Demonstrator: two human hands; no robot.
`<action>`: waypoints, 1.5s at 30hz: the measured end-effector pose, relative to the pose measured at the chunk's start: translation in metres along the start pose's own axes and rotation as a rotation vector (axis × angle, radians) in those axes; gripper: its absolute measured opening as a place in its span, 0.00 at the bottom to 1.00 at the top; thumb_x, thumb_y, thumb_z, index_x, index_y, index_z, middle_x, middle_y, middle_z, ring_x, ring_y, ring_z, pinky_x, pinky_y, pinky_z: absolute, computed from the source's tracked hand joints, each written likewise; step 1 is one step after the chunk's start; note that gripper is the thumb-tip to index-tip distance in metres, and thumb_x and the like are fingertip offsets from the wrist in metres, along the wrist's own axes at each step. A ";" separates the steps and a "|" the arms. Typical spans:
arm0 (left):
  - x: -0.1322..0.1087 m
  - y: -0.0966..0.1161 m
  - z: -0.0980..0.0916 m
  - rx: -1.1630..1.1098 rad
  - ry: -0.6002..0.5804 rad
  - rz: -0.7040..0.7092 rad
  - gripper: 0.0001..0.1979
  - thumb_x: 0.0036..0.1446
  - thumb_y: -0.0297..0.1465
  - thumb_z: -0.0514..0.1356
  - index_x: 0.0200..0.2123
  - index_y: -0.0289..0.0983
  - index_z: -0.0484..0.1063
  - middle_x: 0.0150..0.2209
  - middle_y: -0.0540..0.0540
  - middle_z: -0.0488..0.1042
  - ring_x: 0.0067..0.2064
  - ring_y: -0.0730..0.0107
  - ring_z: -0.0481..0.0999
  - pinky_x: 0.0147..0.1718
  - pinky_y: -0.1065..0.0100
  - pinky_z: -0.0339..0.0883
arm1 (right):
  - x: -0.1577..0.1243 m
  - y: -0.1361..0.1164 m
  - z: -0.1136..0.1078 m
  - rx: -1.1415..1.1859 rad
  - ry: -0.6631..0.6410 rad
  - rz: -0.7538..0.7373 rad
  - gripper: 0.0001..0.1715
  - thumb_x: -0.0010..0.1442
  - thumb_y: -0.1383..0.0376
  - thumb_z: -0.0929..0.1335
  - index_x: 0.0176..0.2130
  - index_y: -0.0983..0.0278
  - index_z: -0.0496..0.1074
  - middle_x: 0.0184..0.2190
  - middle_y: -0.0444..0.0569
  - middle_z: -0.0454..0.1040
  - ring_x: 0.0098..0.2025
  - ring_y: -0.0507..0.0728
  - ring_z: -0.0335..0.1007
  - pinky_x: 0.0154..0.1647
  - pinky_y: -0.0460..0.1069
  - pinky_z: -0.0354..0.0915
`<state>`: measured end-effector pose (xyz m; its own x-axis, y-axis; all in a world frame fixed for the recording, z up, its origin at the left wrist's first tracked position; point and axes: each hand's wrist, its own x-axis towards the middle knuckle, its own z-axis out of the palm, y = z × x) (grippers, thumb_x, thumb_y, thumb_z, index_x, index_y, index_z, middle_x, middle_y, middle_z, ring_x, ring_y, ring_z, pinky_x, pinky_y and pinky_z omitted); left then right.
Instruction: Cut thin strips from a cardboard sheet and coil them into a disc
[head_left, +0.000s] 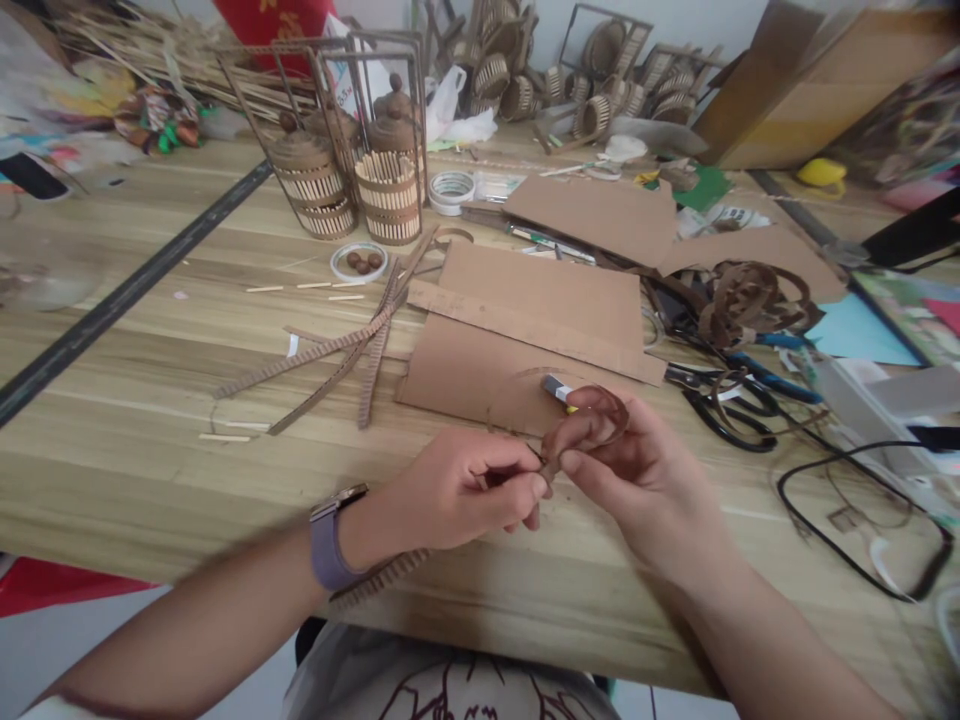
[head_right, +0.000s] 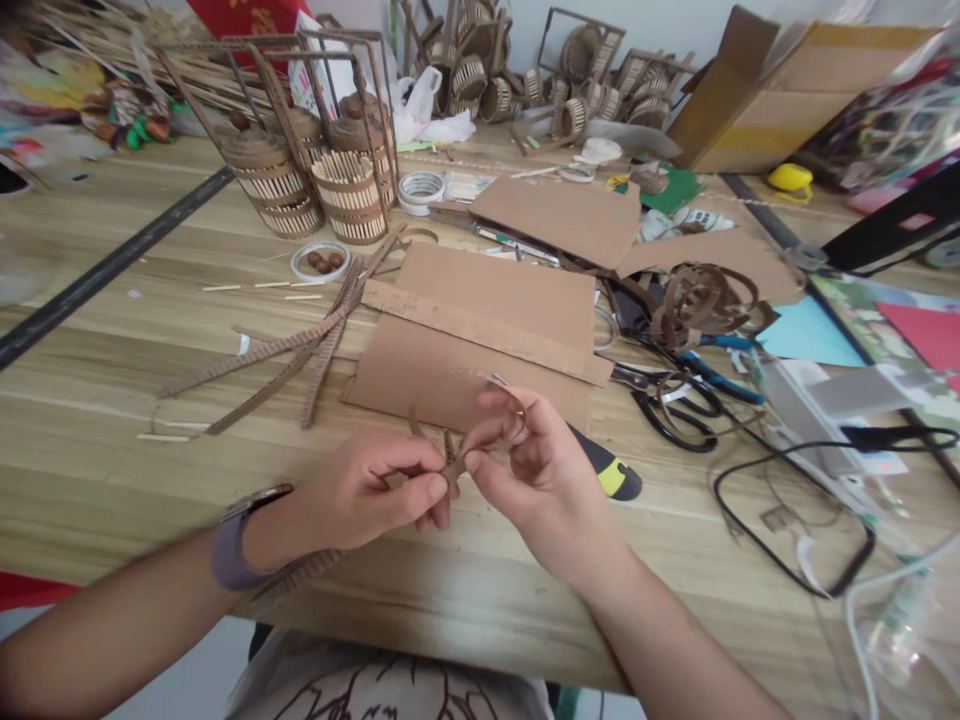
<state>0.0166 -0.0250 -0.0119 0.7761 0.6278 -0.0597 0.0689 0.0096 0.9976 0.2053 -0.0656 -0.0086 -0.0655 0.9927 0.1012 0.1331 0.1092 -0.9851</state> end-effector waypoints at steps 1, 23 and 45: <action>0.000 0.000 0.000 0.021 0.010 0.002 0.11 0.61 0.30 0.55 0.26 0.35 0.68 0.26 0.49 0.76 0.26 0.78 0.73 0.24 0.78 0.64 | 0.000 0.001 0.000 -0.008 0.003 -0.002 0.17 0.61 0.61 0.70 0.49 0.57 0.64 0.30 0.41 0.73 0.28 0.51 0.73 0.27 0.47 0.71; 0.001 -0.003 -0.003 0.462 0.198 0.357 0.10 0.62 0.25 0.53 0.27 0.35 0.66 0.33 0.48 0.69 0.35 0.74 0.69 0.36 0.73 0.63 | 0.001 0.007 0.006 -0.248 0.069 -0.239 0.05 0.62 0.68 0.70 0.33 0.59 0.75 0.32 0.44 0.78 0.37 0.54 0.75 0.40 0.49 0.73; 0.002 -0.003 0.000 0.395 0.194 0.162 0.14 0.66 0.32 0.52 0.26 0.37 0.61 0.26 0.53 0.63 0.29 0.74 0.63 0.29 0.71 0.55 | -0.008 0.012 0.010 -0.246 0.165 -0.226 0.04 0.64 0.64 0.69 0.37 0.57 0.76 0.37 0.46 0.80 0.43 0.56 0.77 0.46 0.52 0.73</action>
<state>0.0183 -0.0237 -0.0152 0.6678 0.7308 0.1414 0.2186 -0.3740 0.9013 0.1972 -0.0726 -0.0229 0.0374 0.9346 0.3537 0.3689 0.3160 -0.8741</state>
